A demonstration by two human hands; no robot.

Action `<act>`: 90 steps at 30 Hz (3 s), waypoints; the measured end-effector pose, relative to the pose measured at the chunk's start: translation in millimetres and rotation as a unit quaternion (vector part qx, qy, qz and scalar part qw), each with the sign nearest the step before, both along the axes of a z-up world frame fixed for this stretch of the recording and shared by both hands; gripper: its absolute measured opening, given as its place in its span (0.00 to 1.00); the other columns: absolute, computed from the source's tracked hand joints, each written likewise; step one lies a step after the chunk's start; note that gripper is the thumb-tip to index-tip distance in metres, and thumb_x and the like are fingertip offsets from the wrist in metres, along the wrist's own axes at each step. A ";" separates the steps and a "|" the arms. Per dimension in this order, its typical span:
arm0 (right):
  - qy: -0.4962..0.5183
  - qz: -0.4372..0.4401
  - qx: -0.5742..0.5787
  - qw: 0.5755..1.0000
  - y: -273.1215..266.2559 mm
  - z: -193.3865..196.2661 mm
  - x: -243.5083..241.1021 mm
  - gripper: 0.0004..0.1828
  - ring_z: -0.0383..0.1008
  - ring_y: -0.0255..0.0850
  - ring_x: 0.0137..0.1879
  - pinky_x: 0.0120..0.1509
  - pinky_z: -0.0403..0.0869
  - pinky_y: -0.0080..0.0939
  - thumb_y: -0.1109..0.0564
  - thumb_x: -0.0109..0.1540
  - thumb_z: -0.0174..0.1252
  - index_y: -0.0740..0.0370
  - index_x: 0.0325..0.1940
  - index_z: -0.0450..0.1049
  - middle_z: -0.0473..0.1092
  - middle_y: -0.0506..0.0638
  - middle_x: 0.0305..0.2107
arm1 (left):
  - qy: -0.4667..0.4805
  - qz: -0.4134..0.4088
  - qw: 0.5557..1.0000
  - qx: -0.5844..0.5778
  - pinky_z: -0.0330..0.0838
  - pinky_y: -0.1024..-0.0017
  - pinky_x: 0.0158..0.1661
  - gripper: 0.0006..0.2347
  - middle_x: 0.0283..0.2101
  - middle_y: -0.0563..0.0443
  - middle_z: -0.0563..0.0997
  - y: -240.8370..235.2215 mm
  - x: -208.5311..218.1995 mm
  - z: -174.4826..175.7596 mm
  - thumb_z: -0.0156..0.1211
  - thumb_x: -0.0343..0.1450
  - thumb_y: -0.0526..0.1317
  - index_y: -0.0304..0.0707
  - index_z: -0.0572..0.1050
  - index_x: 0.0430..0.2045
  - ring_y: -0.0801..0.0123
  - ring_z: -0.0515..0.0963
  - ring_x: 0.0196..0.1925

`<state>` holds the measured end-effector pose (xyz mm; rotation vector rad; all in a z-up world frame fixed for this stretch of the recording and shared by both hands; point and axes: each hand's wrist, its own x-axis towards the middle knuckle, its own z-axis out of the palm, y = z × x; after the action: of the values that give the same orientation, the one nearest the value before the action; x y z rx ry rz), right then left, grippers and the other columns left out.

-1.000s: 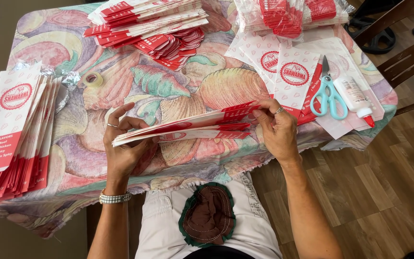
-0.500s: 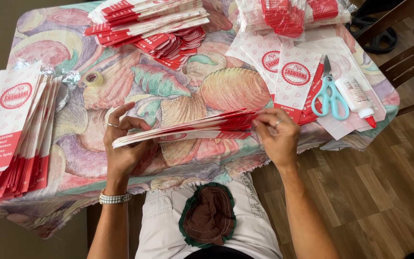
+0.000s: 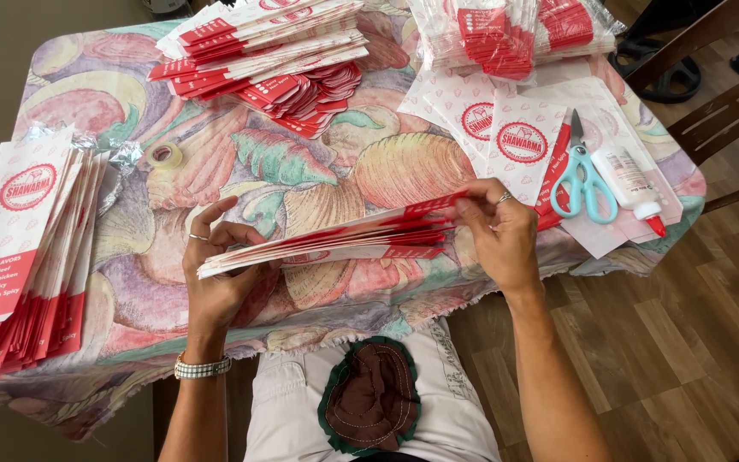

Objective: Assembling paper bags by applying glue to the edges of templates and folding them into shape.

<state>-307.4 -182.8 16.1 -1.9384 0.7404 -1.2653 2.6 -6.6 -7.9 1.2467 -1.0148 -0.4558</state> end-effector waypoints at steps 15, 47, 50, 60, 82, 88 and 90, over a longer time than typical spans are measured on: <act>-0.006 -0.009 0.037 0.999 -21.2 -39.0 -12.2 0.06 0.76 0.35 0.42 0.45 0.78 0.34 0.68 0.62 0.66 0.65 0.43 0.82 0.77 0.54 0.34 | 0.020 -0.025 0.999 -0.012 0.74 0.71 0.36 0.39 0.30 0.40 0.78 -2.8 3.5 -4.1 0.73 0.55 0.24 0.26 0.60 0.62 0.63 0.79 0.32; -0.009 -0.024 0.020 0.999 19.4 -14.9 11.2 0.09 0.78 0.42 0.48 0.52 0.82 0.34 0.75 0.60 0.61 0.69 0.42 0.76 0.73 0.55 0.40 | -0.012 0.008 0.998 0.057 0.75 0.77 0.40 0.37 0.33 0.42 0.80 3.1 -4.6 11.6 0.71 0.56 0.32 0.28 0.60 0.62 0.68 0.81 0.34; -0.023 0.001 0.064 0.998 18.5 -8.6 7.4 0.13 0.78 0.45 0.54 0.59 0.81 0.38 0.73 0.63 0.53 0.71 0.52 0.73 0.74 0.59 0.46 | -0.015 0.025 0.998 0.064 0.75 0.76 0.41 0.36 0.34 0.40 0.80 3.9 -5.9 12.3 0.69 0.57 0.32 0.27 0.60 0.62 0.66 0.82 0.36; 0.109 0.108 0.076 0.985 20.9 -16.1 6.0 0.50 0.66 0.48 0.72 0.79 0.64 0.47 0.68 0.58 0.65 0.62 0.78 0.45 0.67 0.58 0.62 | -0.029 0.045 0.997 0.060 0.78 0.77 0.44 0.33 0.29 0.45 0.81 3.5 -10.9 14.7 0.69 0.60 0.34 0.23 0.64 0.60 0.68 0.84 0.35; -0.004 0.137 0.171 0.976 29.1 -3.9 4.3 0.47 0.44 0.53 0.83 0.85 0.46 0.46 0.81 0.53 0.36 0.65 0.77 0.44 0.47 0.64 0.76 | -0.051 0.095 0.994 0.005 0.76 0.75 0.40 0.28 0.34 0.40 0.80 7.8 -23.7 21.2 0.69 0.61 0.29 0.26 0.65 0.57 0.68 0.80 0.35; -0.012 0.057 0.115 0.992 32.5 -4.4 0.7 0.22 0.66 0.51 0.74 0.78 0.66 0.45 0.62 0.70 0.44 0.68 0.69 0.61 0.65 0.62 0.66 | -0.059 0.074 0.996 -0.006 0.76 0.73 0.42 0.28 0.34 0.41 0.80 7.4 -20.4 15.6 0.68 0.61 0.30 0.27 0.65 0.57 0.67 0.80 0.36; -0.066 0.196 0.136 0.969 33.6 -5.2 11.8 0.41 0.36 0.52 0.84 0.86 0.37 0.54 0.59 0.70 0.44 0.53 0.80 0.28 0.37 0.63 0.78 | -0.056 0.070 0.996 -0.003 0.76 0.76 0.37 0.27 0.33 0.41 0.80 6.3 -21.4 17.5 0.67 0.62 0.30 0.27 0.65 0.57 0.68 0.80 0.33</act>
<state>-295.6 -149.3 10.9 -1.6559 0.4109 -0.9816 -18.7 -0.3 9.5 1.3399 -1.0150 -0.2768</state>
